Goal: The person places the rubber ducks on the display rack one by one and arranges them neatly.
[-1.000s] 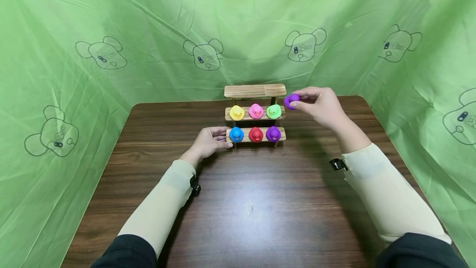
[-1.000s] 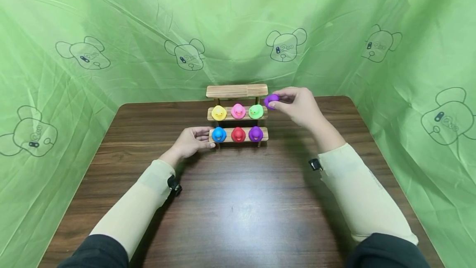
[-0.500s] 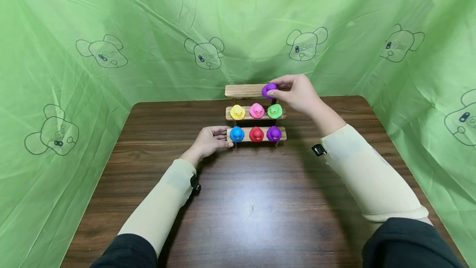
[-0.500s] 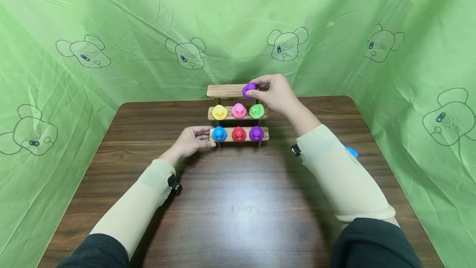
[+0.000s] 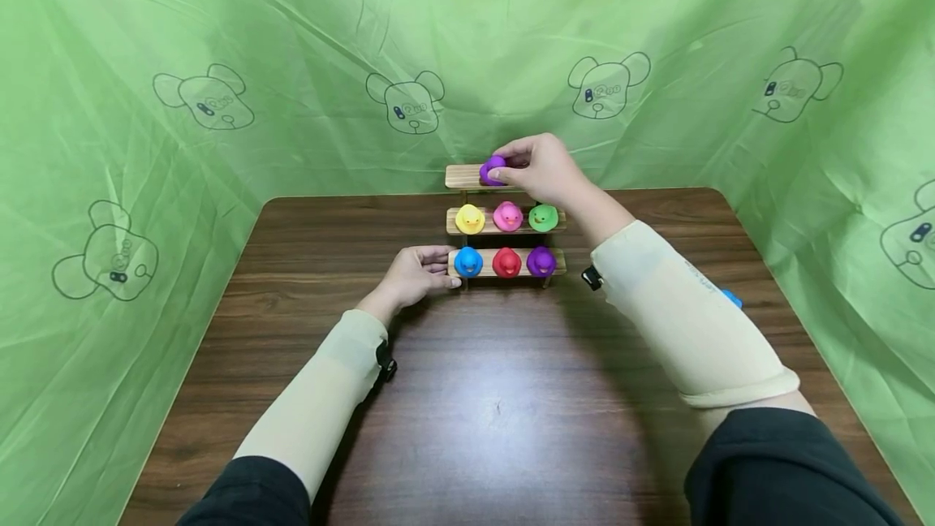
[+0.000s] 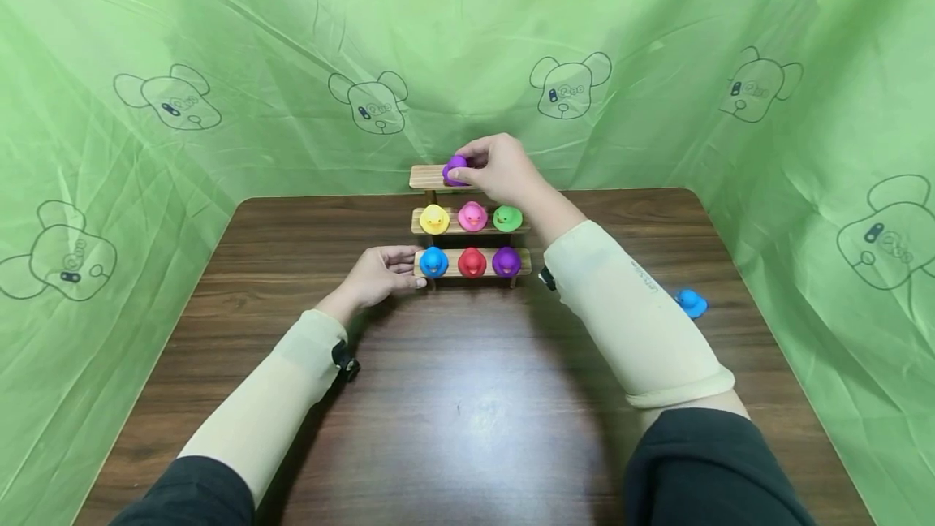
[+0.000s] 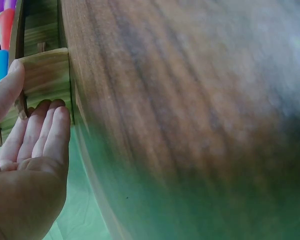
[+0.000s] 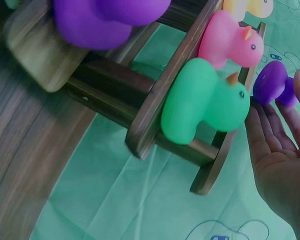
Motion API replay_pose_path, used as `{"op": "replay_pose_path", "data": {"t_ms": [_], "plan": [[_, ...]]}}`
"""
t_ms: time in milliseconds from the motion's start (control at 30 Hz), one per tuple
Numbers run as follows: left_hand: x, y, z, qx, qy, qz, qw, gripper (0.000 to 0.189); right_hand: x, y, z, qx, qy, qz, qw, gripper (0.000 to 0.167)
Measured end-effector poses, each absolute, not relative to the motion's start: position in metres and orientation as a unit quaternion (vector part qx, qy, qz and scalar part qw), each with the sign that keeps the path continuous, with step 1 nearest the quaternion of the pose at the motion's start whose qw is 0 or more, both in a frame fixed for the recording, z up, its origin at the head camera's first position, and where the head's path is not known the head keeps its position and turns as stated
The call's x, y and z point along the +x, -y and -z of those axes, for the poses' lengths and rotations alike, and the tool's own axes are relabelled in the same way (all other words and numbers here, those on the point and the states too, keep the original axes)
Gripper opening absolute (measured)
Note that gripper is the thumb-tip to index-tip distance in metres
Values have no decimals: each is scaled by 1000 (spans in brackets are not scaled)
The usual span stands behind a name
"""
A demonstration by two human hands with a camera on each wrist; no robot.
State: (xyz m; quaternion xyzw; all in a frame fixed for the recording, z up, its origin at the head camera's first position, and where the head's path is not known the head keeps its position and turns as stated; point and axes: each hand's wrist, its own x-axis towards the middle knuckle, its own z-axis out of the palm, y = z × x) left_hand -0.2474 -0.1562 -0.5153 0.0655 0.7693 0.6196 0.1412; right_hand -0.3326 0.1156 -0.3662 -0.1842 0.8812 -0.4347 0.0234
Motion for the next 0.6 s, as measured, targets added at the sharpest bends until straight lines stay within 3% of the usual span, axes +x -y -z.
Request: {"op": "replay_pose_path", "data": {"t_ms": [600], "plan": [[-247, 156, 514, 67, -766, -624, 141, 61, -342, -74, 364, -197, -885, 418, 51, 37]]}}
